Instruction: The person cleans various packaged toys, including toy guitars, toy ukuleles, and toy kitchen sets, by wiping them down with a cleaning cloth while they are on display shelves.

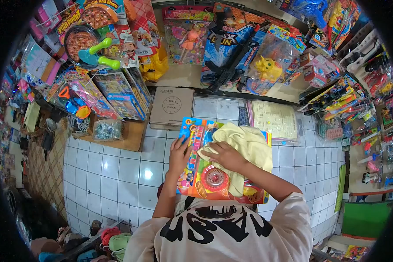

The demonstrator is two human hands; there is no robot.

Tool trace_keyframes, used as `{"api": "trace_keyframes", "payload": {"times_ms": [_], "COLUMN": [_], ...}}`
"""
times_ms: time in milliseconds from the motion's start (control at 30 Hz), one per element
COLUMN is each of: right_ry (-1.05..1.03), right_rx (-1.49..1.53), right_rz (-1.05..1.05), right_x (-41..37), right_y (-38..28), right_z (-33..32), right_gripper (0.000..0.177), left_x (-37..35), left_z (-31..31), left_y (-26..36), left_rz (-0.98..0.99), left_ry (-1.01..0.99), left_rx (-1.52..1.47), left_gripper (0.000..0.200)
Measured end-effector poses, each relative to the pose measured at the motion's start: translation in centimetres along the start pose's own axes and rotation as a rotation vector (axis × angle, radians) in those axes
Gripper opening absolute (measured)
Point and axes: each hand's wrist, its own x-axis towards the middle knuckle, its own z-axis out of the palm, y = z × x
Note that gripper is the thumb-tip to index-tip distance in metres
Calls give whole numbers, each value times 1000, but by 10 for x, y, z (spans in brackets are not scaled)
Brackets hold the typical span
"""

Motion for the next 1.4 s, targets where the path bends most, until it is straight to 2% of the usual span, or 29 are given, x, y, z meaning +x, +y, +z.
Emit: {"api": "trace_keyframes", "payload": {"times_ms": [100,300,400,500,633,700,767,833,933,1033,1167,1267,1367,1400], "right_ry": [4,100,-166,5,484,556,400,217,-212,-277,-266,-125,33,78], "right_rx": [-51,51,329,530,579,631,481,85,86,217,263,270,523,695], "right_rz": [82,121,473,450,414,360,338,172,339,379,352,303,174,201], "right_x": [-12,-27,-38,-52,-29,-2,29,53,63,73,74,65,50,43], "right_y": [-9,-12,-11,1,0,-4,-3,9,15,29,37,32,39,41], "right_z": [-9,-17,-43,-66,-89,-88,-70,-33,-8,0,11,8,-7,-16], "right_gripper": [47,41,36,32,34,35,41,51,64,72,71,64,58,57], "left_x": [1,-6,-15,-21,-21,-17,-16,-15,-18,-22,-21,-19,-18,-18], "left_z": [3,-7,-16,-25,-32,-33,-34,-33,-33,-28,-23,-22,-24,-25], "left_y": [7,15,14,13,21,24,27,27,20,14,11,10,12,12], "left_rz": [41,34,-8,-23,-31,-29,-27,-26,-32,-47,-54,-62,-61,-59], "left_ry": [7,72,106,134,180,185,193,200,193,211,210,218,206,198], "left_rx": [8,-21,33,19,28,23,23,22,17,12,-11,-38,-38,-30], "left_gripper": [36,32,31,31,30,30,30,29,28,25,25,25,23,23]}}
